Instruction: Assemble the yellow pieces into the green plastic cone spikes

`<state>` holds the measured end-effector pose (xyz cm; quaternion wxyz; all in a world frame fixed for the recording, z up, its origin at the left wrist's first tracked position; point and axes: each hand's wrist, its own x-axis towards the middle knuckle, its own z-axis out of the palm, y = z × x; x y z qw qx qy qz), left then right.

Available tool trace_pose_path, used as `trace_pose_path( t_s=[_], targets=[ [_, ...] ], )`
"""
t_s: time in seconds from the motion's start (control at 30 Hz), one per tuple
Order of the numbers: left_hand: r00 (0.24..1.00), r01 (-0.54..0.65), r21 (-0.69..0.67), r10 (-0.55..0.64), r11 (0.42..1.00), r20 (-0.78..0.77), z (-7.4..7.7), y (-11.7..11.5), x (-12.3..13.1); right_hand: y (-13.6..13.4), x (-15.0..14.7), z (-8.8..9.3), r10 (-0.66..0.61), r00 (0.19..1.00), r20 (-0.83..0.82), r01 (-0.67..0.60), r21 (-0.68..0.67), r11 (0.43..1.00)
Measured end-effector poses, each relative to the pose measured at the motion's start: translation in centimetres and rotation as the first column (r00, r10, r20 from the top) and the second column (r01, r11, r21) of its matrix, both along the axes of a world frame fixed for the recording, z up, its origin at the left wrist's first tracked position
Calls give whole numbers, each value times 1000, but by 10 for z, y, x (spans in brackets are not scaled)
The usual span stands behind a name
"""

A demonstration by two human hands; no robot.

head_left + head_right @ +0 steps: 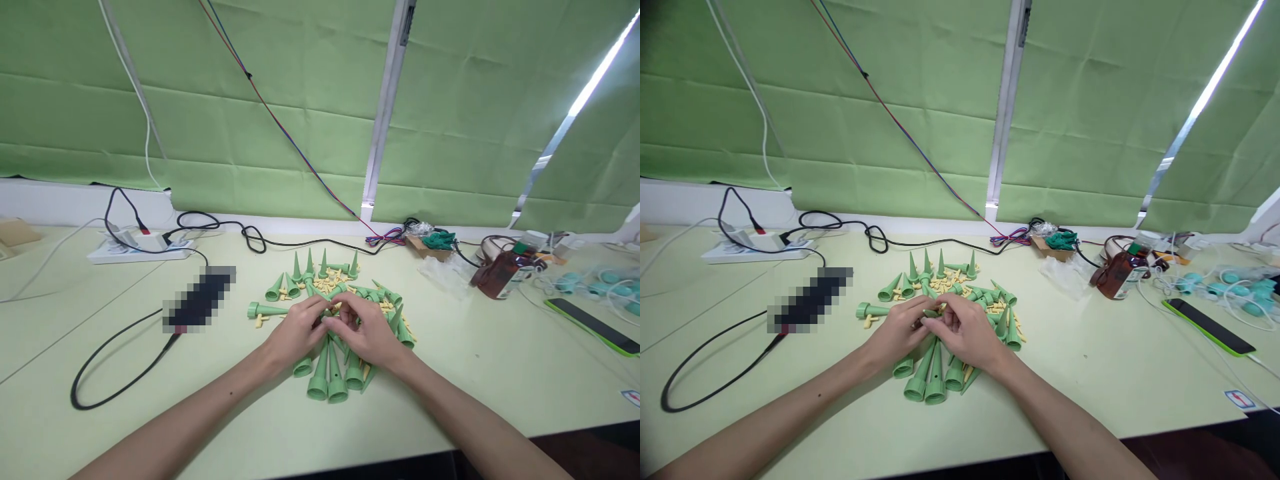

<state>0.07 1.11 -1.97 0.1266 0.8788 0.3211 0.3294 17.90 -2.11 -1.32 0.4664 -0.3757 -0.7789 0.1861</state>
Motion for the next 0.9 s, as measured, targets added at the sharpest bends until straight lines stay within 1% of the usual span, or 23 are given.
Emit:
trace_pose_path(
  t_s=[0.27, 0.5, 0.7, 0.8, 0.9],
  targets=[
    [999, 33, -35, -34, 999, -12, 1, -1, 1, 0, -1, 0, -25, 1000, 7, 25, 44, 999],
    [1000, -1, 18, 1, 1000, -12, 1, -2, 2, 0, -2, -2, -67, 998, 21, 64, 137, 989],
    [1000, 7, 54, -8, 999, 12, 0, -3, 3, -2, -3, -1, -116, 992, 41, 107, 171, 979],
    [999, 24, 77, -27, 997, 40, 1, -5, 3, -3, -2, 0, -150, 988, 45, 136, 236, 962],
    [998, 28, 139, -35, 990, 52, 2, -9, 3, -6, 0, 4, -179, 983, 29, 158, 358, 921]
  ],
)
